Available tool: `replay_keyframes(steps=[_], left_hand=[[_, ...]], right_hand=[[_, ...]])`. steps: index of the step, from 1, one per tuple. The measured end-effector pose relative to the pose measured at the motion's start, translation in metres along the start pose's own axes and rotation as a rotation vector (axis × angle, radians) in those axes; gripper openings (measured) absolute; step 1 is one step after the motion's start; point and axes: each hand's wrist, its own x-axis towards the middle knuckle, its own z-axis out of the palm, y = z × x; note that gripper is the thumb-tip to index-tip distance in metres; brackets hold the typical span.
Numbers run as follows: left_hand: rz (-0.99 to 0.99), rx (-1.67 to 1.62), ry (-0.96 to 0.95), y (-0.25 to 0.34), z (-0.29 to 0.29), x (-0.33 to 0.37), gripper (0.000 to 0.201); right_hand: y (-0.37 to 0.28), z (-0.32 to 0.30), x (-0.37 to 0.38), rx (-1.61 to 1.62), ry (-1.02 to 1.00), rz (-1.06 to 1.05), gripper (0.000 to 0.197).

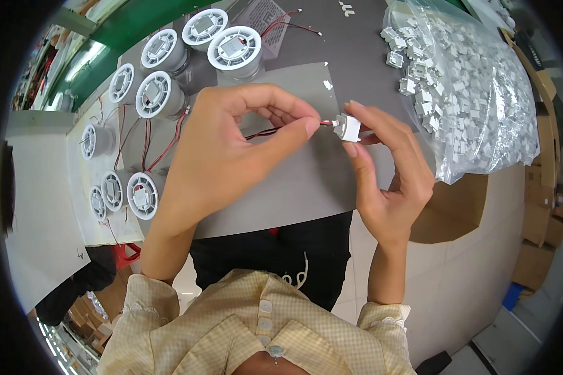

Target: Assembling electronic components by connecting wires from plastic housings to connectors on an assembly line.

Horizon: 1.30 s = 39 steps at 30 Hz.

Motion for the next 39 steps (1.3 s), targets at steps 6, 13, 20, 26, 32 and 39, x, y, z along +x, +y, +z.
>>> replay_keyframes(steps=[6, 13, 20, 26, 32, 39], left_hand=[[-0.002, 0.011, -0.045, -0.004, -0.001, 0.0, 0.013], [0.06, -0.04, -0.055, -0.006, -0.001, 0.002, 0.013], [0.049, -0.117, -0.138, -0.008, -0.005, 0.003, 0.013], [0.301, 0.442, 0.016, -0.001, 0.003, -0.006, 0.013], [0.143, -0.04, 0.006, -0.01, 0.01, -0.003, 0.006], [0.361, 0.363, 0.17, -0.013, 0.016, -0.004, 0.006]], right_hand=[[0.001, 0.001, 0.0, 0.072, -0.09, 0.055, 0.029], [0.002, -0.007, -0.003, 0.416, -0.172, 0.271, 0.032], [-0.002, 0.001, -0.002, 0.395, -0.094, 0.146, 0.034], [-0.017, -0.023, 0.012, 0.471, -0.349, 0.605, 0.033], [-0.012, -0.009, 0.01, 0.463, -0.166, 0.352, 0.033], [-0.019, -0.008, 0.007, 0.238, -0.178, 0.304, 0.031]])
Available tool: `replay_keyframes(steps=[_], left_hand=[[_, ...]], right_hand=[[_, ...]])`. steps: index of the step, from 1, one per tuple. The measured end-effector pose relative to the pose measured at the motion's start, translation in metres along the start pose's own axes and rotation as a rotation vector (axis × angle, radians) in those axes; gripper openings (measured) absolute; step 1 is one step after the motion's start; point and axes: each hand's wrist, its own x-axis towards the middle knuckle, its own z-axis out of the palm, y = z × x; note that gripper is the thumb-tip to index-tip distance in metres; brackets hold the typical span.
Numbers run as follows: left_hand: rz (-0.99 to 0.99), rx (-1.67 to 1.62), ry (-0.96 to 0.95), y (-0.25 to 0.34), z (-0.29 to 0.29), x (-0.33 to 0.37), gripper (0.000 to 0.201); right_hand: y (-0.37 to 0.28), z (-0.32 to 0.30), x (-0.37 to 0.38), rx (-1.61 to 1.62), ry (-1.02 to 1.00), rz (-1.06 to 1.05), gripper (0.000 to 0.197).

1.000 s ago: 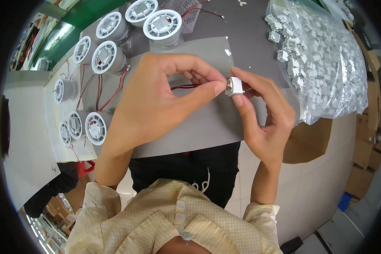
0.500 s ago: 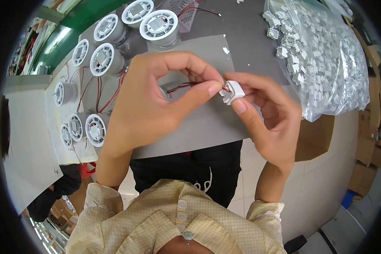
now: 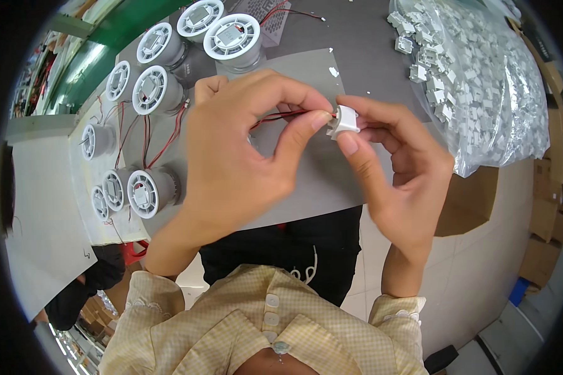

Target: Assembling electronic components by connecting wires from plastic housings to connectors on an assembly line.

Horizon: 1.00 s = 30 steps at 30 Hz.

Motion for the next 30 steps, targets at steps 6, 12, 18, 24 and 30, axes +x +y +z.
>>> replay_keyframes(steps=[6, 12, 18, 24, 30], left_hand=[[-0.043, -0.164, -0.046, 0.001, 0.001, -0.002, 0.006], [0.089, 0.2, -0.013, 0.005, -0.002, 0.0, 0.01], [0.018, 0.146, -0.087, 0.002, -0.009, 0.0, 0.009], [0.019, 0.173, -0.218, -0.001, -0.011, -0.002, 0.035], [0.017, 0.665, -0.233, 0.016, -0.039, -0.019, 0.045]], right_hand=[[0.008, -0.009, 0.002, 0.403, -0.097, 0.135, 0.029], [-0.002, -0.007, 0.002, 0.288, -0.098, 0.186, 0.028], [-0.003, 0.001, 0.002, -0.243, -0.007, -0.109, 0.027], [-0.008, -0.001, 0.005, -0.656, -0.077, -0.331, 0.032], [0.003, 0.007, 0.003, -0.785, -0.12, -0.35, 0.034]])
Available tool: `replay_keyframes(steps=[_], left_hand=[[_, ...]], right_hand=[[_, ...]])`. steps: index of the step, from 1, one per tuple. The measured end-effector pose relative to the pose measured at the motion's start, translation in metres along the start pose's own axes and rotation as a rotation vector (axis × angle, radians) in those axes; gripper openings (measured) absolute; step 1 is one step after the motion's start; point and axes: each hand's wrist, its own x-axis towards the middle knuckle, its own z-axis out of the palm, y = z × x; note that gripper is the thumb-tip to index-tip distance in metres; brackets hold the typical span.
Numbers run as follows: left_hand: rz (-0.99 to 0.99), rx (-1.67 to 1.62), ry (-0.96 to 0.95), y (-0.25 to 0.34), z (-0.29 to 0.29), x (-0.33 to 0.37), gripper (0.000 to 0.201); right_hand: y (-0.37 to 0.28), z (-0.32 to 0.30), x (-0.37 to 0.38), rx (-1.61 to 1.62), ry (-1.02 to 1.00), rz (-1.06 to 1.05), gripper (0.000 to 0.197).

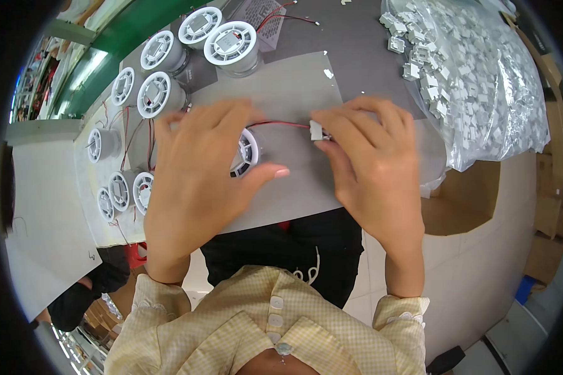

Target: Assembling electronic components by connecting wires from plastic housings to connectors on an assembly line.

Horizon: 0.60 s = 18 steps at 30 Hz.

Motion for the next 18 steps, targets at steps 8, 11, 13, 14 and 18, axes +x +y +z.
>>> replay_keyframes(steps=[8, 11, 13, 14, 18], left_hand=[[0.086, -0.405, -0.096, -0.019, 0.015, -0.016, 0.058], [-0.132, -0.301, -0.02, -0.006, 0.006, -0.026, 0.062], [-0.163, -0.326, -0.077, -0.009, 0.002, -0.034, 0.065], [-0.199, -0.347, -0.131, -0.012, 0.001, -0.036, 0.067], [-0.154, -0.495, -0.162, -0.02, 0.002, -0.04, 0.069]], right_hand=[[-0.01, 0.006, 0.0, 0.148, -0.111, -0.046, 0.031], [-0.013, 0.012, -0.001, 0.2, -0.12, -0.067, 0.031], [-0.014, 0.011, 0.0, 0.219, -0.091, -0.072, 0.031], [-0.015, 0.012, 0.0, 0.242, -0.061, -0.085, 0.031], [-0.02, 0.02, -0.002, 0.356, -0.062, -0.08, 0.03]])
